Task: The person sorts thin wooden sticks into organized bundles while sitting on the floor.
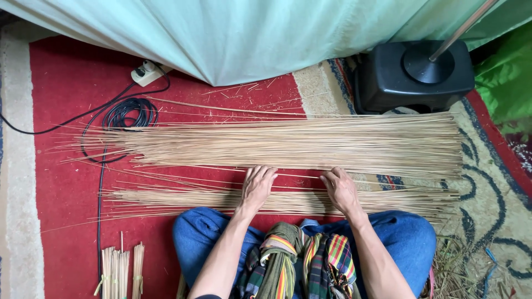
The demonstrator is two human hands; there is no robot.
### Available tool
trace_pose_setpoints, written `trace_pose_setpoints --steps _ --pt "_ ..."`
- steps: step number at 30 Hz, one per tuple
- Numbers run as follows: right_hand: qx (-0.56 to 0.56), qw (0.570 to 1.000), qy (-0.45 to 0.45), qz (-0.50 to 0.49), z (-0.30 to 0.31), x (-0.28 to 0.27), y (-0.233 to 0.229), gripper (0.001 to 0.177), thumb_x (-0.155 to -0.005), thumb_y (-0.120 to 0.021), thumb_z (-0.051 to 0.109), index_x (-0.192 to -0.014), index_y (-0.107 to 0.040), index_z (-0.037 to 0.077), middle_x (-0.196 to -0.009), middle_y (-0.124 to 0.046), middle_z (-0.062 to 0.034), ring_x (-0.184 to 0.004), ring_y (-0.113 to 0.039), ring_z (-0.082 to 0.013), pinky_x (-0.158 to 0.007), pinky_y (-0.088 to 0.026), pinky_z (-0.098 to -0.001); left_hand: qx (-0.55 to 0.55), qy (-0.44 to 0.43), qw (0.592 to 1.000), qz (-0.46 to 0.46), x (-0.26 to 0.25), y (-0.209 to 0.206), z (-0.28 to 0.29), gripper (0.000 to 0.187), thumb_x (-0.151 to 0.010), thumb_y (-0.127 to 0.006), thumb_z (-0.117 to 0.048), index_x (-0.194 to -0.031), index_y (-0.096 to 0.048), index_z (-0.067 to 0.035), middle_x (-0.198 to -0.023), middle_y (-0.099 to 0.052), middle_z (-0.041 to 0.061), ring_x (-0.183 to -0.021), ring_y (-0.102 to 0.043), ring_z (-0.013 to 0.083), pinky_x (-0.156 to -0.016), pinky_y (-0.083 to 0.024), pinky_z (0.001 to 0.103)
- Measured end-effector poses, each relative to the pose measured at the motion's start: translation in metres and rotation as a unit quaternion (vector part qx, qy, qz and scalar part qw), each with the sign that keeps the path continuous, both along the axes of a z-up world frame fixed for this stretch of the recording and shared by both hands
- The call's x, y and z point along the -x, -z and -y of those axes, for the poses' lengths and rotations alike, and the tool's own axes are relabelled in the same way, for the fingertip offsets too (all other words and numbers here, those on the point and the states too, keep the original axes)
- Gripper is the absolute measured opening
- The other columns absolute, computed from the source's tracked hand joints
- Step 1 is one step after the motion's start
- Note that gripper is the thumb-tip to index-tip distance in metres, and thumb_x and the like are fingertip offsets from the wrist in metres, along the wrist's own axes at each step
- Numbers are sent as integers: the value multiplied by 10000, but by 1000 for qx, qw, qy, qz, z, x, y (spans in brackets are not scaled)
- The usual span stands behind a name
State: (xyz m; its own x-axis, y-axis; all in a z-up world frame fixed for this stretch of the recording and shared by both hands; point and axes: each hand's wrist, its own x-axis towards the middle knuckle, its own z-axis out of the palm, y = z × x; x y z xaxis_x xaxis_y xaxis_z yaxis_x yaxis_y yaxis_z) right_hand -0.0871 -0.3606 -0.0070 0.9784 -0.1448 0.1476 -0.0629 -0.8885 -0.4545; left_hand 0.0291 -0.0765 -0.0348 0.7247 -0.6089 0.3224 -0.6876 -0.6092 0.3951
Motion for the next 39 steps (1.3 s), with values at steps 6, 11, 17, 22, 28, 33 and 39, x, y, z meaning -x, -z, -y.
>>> trace_pose_setpoints --steps 6,11,17,22,28,33,39 --pt "-14 1000 5 -19 14 12 -17 175 -1025 -616 356 -1029 -726 220 -957 -624 -12 -967 -642 -261 -845 -491 -413 -21 -51 993 -103 2 -11 -61 180 -1018 -614 -311 -1069 -744 -197 -947 -620 -7 -959 -615 216 -859 -489 397" --pt "10 998 -32 -55 -7 16 -27 175 -1019 -596 400 -1007 -705 264 -850 -661 45 -890 -696 -175 -847 -488 -355 -34 -60 989 -129 11 -13 -67 185 -1018 -602 -310 -1065 -760 -226 -970 -613 -21 -970 -606 216 -848 -497 418" --pt "-2 997 -21 -69 -1 24 -21 193 -1017 -616 382 -1018 -743 238 -810 -707 -40 -850 -742 -269 -793 -556 -388 1 -60 991 -119 17 -29 -59 169 -1024 -601 -311 -1067 -752 -248 -925 -623 -28 -934 -644 214 -855 -488 398" --pt "-42 996 28 -68 30 38 -22 226 -1024 -628 410 -1013 -755 223 -756 -692 -51 -830 -739 -262 -789 -533 -399 -38 -118 990 -62 14 -22 -85 175 -1043 -569 -384 -1096 -719 -310 -901 -621 -77 -914 -656 155 -904 -450 363" --pt "-36 993 58 -96 38 41 -24 232 -1021 -638 464 -1001 -759 267 -715 -657 14 -827 -703 -201 -881 -466 -354 -22 -150 986 -66 14 -17 -84 162 -1016 -621 -375 -1052 -740 -272 -865 -652 -51 -900 -680 182 -918 -454 381" --pt "-88 991 21 -94 30 36 -2 172 -950 -704 361 -930 -785 210 -772 -735 -80 -880 -739 -310 -828 -534 -413 -30 -80 996 -26 32 -37 -59 293 -911 -719 -403 -1118 -744 -197 -989 -689 17 -1144 -608 194 -1175 -179 554" --pt "-115 989 -40 -87 -14 29 -10 208 -968 -680 358 -890 -773 189 -783 -741 -72 -876 -752 -315 -810 -547 -409 -31 24 999 -25 51 -34 -31 342 -933 -699 -341 -1233 -689 -179 -1089 -654 61 -1186 -602 225 -1162 -267 528"
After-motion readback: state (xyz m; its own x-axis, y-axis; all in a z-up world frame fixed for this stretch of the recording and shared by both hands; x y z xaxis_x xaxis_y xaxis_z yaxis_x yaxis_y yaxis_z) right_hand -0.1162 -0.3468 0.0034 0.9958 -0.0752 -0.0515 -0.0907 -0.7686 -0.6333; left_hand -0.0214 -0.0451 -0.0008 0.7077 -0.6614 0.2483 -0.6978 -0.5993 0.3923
